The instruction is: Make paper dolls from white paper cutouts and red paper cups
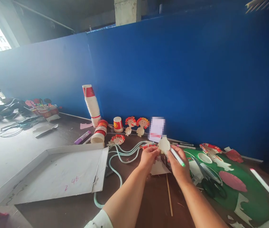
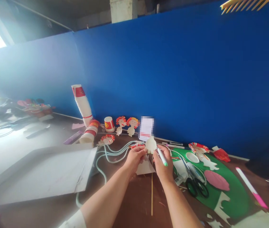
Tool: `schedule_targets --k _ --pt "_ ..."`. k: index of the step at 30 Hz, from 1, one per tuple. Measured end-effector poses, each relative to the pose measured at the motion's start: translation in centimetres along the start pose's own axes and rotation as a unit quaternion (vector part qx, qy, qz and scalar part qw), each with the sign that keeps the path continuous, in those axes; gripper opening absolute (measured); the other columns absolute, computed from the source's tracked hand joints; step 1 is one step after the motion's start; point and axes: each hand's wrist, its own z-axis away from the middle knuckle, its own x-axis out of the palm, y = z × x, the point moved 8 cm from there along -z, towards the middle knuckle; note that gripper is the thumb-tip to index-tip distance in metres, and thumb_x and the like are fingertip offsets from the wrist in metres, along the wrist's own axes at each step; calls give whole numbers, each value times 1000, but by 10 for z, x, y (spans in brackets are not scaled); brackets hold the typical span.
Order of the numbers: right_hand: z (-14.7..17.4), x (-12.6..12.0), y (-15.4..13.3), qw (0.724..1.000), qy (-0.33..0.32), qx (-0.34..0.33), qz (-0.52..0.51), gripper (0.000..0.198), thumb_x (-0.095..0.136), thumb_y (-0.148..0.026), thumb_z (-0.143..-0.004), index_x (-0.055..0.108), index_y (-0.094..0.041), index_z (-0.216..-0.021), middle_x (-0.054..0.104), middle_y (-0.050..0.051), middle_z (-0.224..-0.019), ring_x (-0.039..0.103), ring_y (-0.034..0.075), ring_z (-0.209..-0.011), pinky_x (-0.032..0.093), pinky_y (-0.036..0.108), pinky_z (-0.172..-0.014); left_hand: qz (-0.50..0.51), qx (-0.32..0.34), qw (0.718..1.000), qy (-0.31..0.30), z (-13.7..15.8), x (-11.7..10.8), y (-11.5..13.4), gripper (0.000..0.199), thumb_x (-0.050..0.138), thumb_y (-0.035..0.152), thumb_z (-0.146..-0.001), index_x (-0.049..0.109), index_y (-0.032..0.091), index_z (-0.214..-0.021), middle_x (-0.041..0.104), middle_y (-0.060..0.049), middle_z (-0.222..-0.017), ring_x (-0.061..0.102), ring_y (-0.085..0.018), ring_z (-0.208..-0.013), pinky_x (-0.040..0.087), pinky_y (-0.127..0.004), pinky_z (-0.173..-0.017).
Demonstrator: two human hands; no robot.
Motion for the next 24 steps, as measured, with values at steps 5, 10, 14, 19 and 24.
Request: schedule_targets --k 5,10,14,19,24 --pt "0 -6 -3 999 32 29 -10 41 67 -40 -71 62 -20 -106 67 1 -73 56 16 -53 45 29 -53 21 -15 998 -60 2 10 1 43 83 40 -62 75 15 -96 61 -2 -70 42 -3 -50 27 -19 -47" --pt "1 -5 1 999 34 27 -24 41 68 -42 -71 63 -21 -106 68 1 -78 56 15 -55 45 28 -53 22 -36 997 -59 7 12 1 41 87 40 -55 73 14 -83 66 -5 -75 54 -7 -59 39 -20 -58" --pt "2 3 5 999 10 21 -30 40 68 -43 -73 62 -21 -106 65 -1 -71 55 15 -53 44 27 -51 20 -38 999 -22 5 6 -2 40 86 43 -52 65 13 -69 64 -4 -66 50 -7 -50 35 -21 -52" --pt "5 2 0 999 17 23 -43 45 71 -44 -71 62 -20 -108 66 0 -69 55 14 -51 43 27 -49 30 -18 999 5 1 -1 -2 40 85 43 -53 60 14 -66 59 -1 -59 45 -6 -46 29 -21 -47" --pt "6 -3 -6 998 28 10 -46 48 71 -47 -72 61 -19 -110 67 2 -74 56 15 -53 44 28 -52 24 -6 1000 -1 2 0 -2 40 85 43 -53 60 15 -66 59 -1 -60 45 -6 -49 29 -21 -48"
